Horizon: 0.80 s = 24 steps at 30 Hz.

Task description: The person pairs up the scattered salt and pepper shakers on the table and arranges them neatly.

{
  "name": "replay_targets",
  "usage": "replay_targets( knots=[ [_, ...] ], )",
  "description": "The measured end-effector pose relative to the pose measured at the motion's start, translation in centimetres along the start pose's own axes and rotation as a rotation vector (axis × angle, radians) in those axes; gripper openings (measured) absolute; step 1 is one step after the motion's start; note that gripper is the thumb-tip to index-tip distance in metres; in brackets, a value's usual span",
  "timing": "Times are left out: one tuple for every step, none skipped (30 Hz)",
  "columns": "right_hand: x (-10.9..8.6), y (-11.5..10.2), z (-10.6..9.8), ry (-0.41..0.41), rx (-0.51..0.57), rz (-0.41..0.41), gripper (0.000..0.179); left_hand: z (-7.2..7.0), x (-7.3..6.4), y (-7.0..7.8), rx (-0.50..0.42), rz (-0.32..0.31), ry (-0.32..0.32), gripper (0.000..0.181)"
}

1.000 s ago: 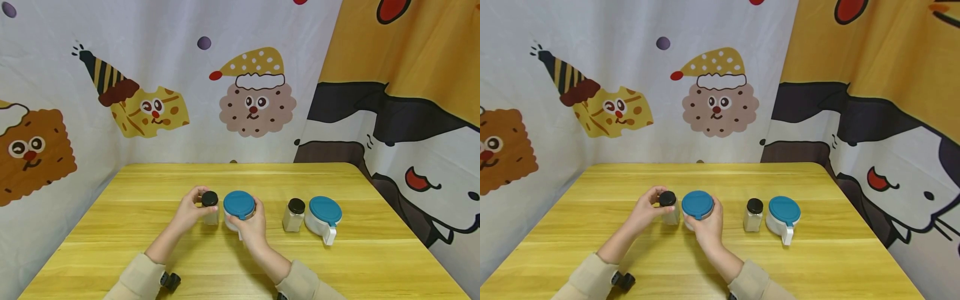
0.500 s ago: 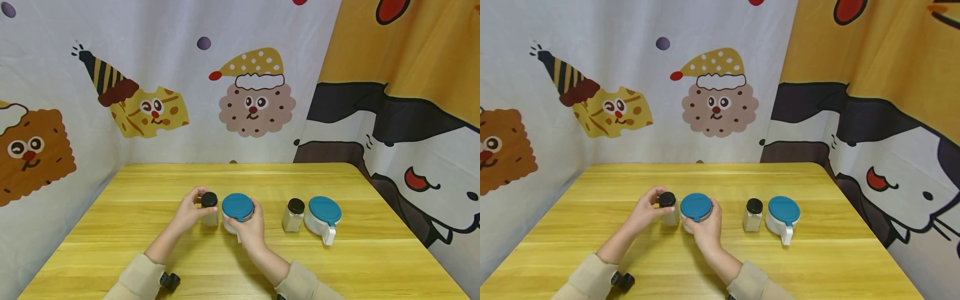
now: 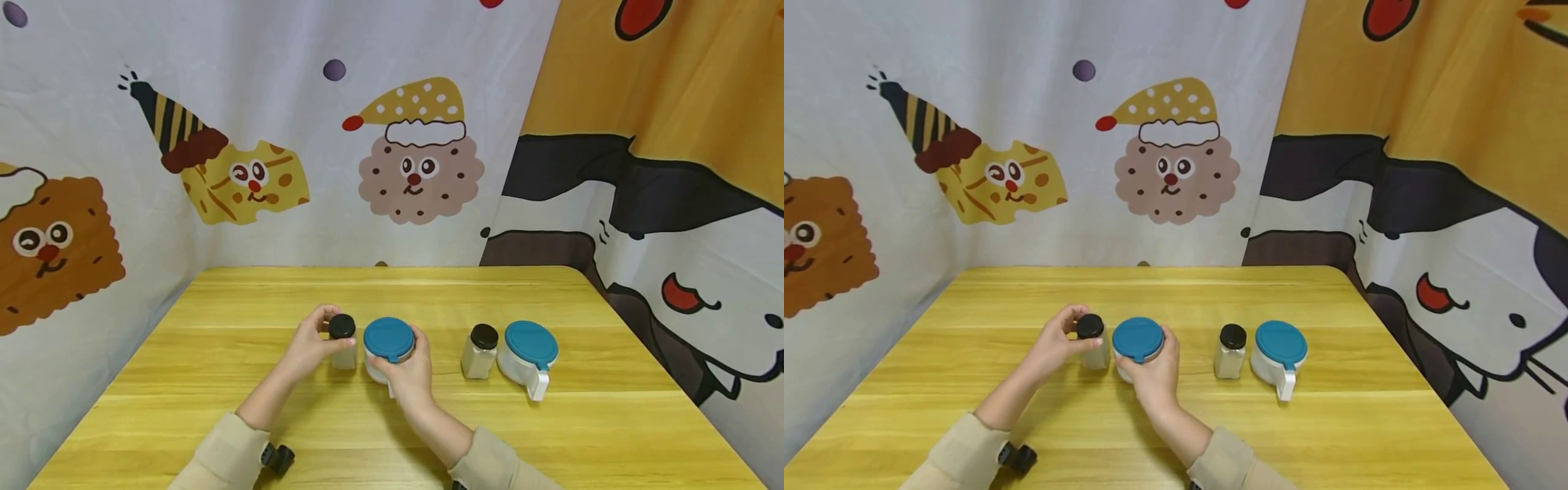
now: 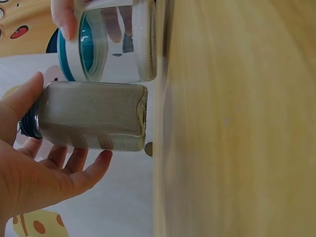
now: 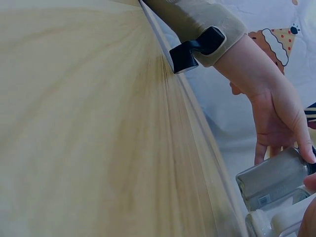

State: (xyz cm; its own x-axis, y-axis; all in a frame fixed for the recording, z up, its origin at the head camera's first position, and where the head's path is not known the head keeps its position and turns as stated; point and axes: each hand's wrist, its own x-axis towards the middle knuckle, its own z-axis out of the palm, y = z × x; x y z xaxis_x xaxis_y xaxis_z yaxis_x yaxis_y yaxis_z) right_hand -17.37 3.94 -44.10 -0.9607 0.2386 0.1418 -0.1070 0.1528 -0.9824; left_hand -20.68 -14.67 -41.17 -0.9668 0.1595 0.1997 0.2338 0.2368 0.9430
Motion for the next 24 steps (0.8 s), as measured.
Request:
replay_targets(
  knots=[
    [0.00,0.00,0.00,0.003,-0.004,0.001,0.089,0.00,0.02,-0.01,0.000,0.000,0.001,0.047],
    [0.00,0.00,0.00,0.005,-0.006,0.004,0.088,-0.01,0.05,-0.03,-0.001,-0.003,0.001,0.047],
    [-0.02,0.00,-0.01,0.006,-0.006,0.007,0.088,-0.03,0.08,-0.05,-0.001,-0.005,-0.001,0.047],
    [-0.03,-0.01,-0.02,0.007,-0.008,0.010,0.088,-0.04,0.10,-0.07,0.000,-0.007,0.000,0.047],
    [-0.05,-0.01,-0.03,0.008,-0.008,0.014,0.088,-0.05,0.11,-0.08,-0.002,-0.008,0.001,0.047],
    [-0.06,0.00,-0.04,0.008,-0.008,0.018,0.088,-0.06,0.12,-0.09,-0.004,-0.010,0.003,0.046],
    [-0.07,0.00,-0.05,0.007,-0.008,0.021,0.088,-0.06,0.12,-0.08,-0.004,-0.011,0.002,0.046],
    [-0.08,0.01,-0.06,0.006,-0.008,0.024,0.088,-0.07,0.11,-0.08,0.000,-0.010,0.000,0.047],
    [-0.09,0.03,-0.06,0.005,-0.007,0.026,0.089,-0.07,0.10,-0.09,0.003,-0.011,0.000,0.047],
    [-0.09,0.04,-0.07,0.005,-0.006,0.027,0.089,-0.06,0.08,-0.09,0.004,-0.012,0.000,0.047],
    [-0.09,0.06,-0.06,0.004,-0.006,0.029,0.089,-0.06,0.06,-0.10,0.006,-0.013,0.000,0.047],
    [-0.11,0.08,-0.06,0.004,-0.006,0.030,0.088,-0.07,0.05,-0.10,0.006,-0.015,-0.003,0.047],
    [-0.12,0.08,-0.08,0.003,-0.006,0.030,0.089,-0.06,0.02,-0.08,0.008,-0.016,-0.005,0.047],
    [-0.14,0.10,-0.09,0.002,-0.006,0.026,0.088,-0.06,0.00,-0.06,0.008,-0.018,-0.007,0.047],
    [-0.15,0.11,-0.10,0.000,-0.005,0.026,0.088,-0.05,-0.02,-0.03,0.006,-0.022,-0.007,0.047],
    [-0.16,0.09,-0.11,-0.003,-0.005,0.024,0.089,-0.06,-0.03,-0.05,0.006,-0.023,-0.010,0.048],
    [-0.19,0.06,-0.13,-0.005,-0.005,0.024,0.089,-0.08,-0.04,-0.06,0.006,-0.024,-0.009,0.048],
    [-0.21,0.05,-0.15,-0.008,-0.008,0.017,0.089,-0.07,-0.05,-0.05,0.007,-0.028,-0.011,0.049],
    [-0.23,0.02,-0.17,-0.011,-0.009,0.015,0.089,-0.07,-0.06,-0.01,0.008,-0.032,-0.009,0.049],
    [-0.25,-0.03,-0.19,-0.014,-0.010,0.011,0.089,-0.08,-0.06,-0.01,0.009,-0.034,-0.009,0.049],
    [-0.27,-0.07,-0.20,-0.016,-0.011,0.014,0.090,-0.09,-0.06,-0.01,0.011,-0.037,-0.011,0.049],
    [-0.31,-0.13,-0.22,-0.019,-0.014,0.010,0.090,-0.09,-0.06,-0.01,0.012,-0.041,-0.011,0.049],
    [-0.35,-0.17,-0.24,-0.022,-0.015,0.008,0.090,-0.08,-0.07,0.03,0.011,-0.045,-0.010,0.049],
    [-0.39,-0.19,-0.25,-0.024,-0.017,0.005,0.091,-0.08,-0.07,0.04,0.011,-0.050,-0.009,0.049]
  ],
)
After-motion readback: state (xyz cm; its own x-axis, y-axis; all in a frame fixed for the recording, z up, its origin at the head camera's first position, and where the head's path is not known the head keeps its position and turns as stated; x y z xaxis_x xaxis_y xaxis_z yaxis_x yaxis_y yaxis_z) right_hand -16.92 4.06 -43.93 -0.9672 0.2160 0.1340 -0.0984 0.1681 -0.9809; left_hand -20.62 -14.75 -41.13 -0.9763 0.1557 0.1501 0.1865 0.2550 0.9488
